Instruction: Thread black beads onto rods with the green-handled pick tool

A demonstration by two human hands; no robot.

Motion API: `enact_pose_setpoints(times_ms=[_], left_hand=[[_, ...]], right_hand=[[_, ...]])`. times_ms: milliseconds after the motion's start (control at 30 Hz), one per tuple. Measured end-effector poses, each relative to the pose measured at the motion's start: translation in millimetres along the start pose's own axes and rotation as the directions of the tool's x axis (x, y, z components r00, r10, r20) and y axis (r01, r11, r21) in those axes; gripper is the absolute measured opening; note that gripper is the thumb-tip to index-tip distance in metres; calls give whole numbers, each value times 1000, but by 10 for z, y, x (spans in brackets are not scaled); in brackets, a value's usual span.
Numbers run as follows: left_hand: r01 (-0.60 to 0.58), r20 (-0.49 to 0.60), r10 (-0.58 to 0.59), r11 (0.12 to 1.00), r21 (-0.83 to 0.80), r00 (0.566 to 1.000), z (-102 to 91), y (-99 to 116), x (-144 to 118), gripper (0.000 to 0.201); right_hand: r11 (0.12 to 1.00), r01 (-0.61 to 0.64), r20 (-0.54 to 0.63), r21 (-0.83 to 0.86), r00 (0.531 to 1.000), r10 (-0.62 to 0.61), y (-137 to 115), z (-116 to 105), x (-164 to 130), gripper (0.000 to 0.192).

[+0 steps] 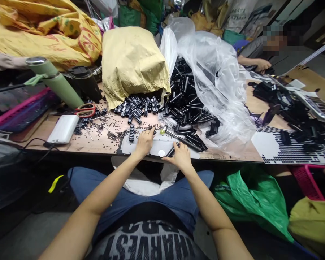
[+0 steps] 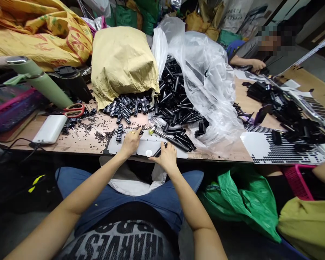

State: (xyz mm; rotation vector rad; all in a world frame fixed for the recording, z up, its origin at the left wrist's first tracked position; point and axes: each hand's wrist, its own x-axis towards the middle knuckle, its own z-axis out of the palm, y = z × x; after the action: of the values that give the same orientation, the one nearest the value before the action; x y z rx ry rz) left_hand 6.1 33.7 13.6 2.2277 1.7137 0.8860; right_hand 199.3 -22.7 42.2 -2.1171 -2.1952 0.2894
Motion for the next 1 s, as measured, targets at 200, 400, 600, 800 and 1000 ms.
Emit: enact_pose_setpoints(times_ms=[200,400,600,800,1000], left_hand=[[288,139,-313,505,-813,940,-59,137,-110,39],[409,363,-316,94,-907,877,-323,325,-122,44],[445,426,-335,-23,-895,840,-502,489,-170,49],[455,464,-418,-129,-881,781,-573,634,-178,41],[548,544,-425,-127,-827,723,-563,649,-167,35]], right_hand=[[1000,17,87,10,996,-18,23,-85,-12,102],[892,186,-18,412,981,-196,59,-208,-74,111],[491,451,-218,746,861,-460,-183,-279,-50,115],[349,635,-363,689,719,-593,-364,-254,60,113],[385,584,-327,715,765,-555,-383,-147,87,105]])
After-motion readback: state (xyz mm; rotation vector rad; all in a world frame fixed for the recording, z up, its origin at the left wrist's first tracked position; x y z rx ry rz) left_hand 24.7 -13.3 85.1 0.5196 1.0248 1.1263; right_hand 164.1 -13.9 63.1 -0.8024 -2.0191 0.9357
